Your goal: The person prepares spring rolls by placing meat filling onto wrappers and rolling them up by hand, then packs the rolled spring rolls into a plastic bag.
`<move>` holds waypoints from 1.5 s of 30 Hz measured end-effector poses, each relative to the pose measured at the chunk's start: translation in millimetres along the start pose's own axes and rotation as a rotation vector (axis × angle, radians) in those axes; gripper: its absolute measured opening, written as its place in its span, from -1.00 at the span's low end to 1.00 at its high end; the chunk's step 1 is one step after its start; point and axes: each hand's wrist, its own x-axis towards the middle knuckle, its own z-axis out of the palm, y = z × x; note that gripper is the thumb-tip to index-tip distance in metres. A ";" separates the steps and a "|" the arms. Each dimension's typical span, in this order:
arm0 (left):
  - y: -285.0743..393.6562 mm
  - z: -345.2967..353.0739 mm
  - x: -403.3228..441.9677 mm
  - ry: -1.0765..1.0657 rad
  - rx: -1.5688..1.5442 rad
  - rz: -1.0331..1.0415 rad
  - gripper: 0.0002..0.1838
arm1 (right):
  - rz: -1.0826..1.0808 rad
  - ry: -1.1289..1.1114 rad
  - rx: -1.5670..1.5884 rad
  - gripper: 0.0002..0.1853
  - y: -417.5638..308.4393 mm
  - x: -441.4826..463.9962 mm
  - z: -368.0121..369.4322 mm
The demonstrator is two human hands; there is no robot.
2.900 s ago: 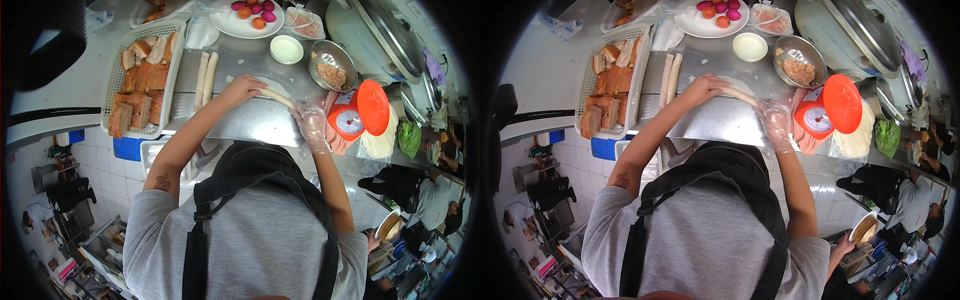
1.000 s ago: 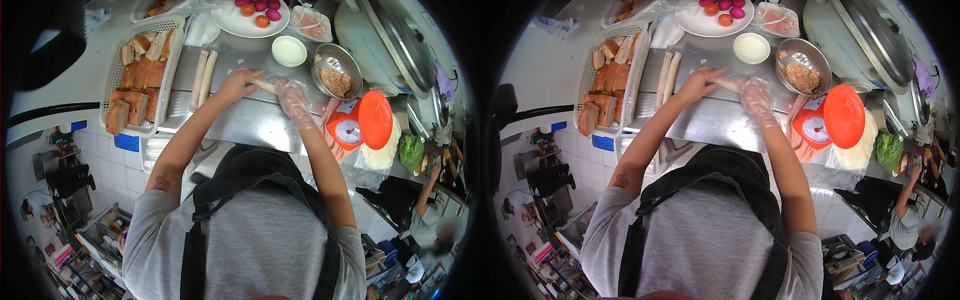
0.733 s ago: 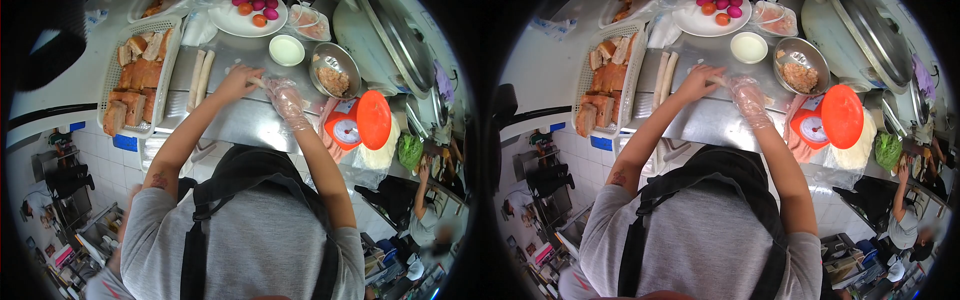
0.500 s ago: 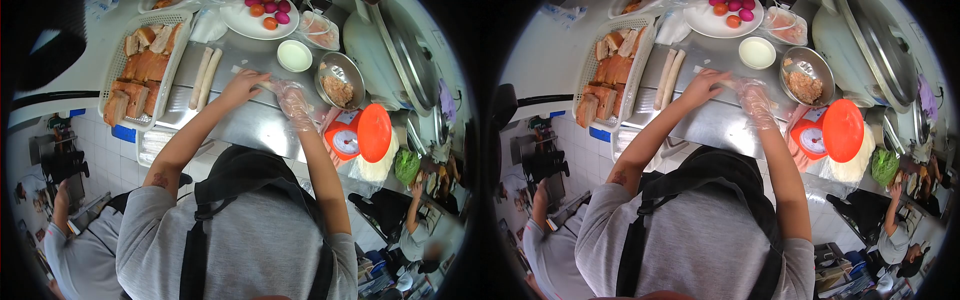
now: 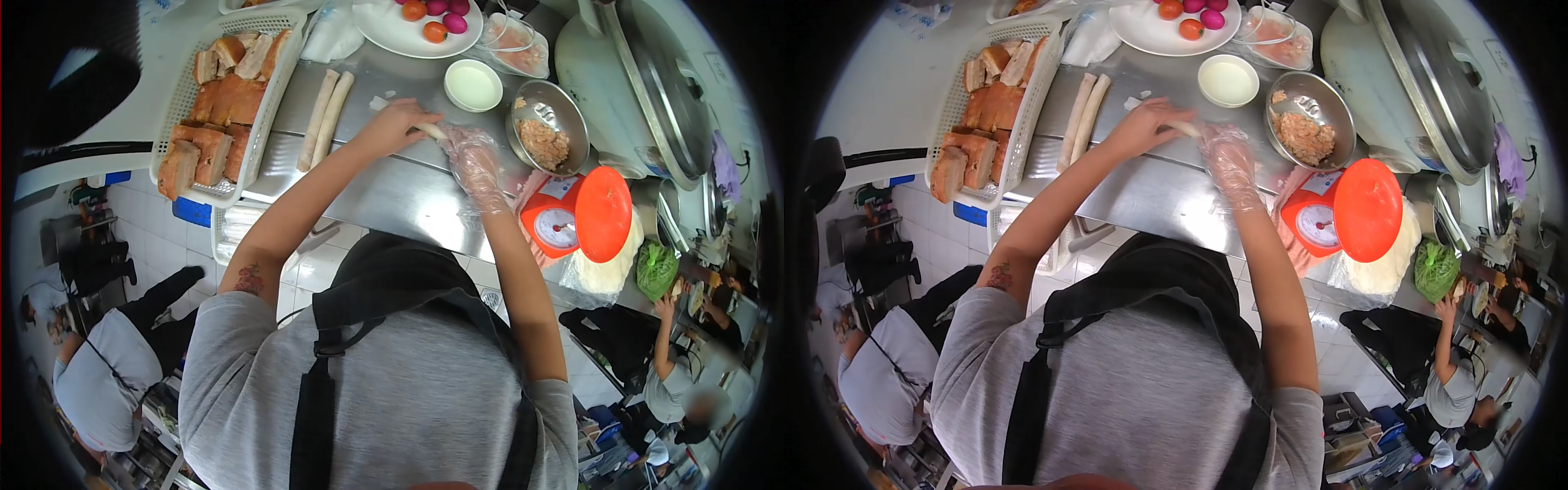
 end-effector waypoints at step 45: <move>165.3 -57.8 27.6 0.556 -0.458 -0.069 -0.66 | 0.084 0.475 -0.122 -0.31 -135.8 -32.0 -146.5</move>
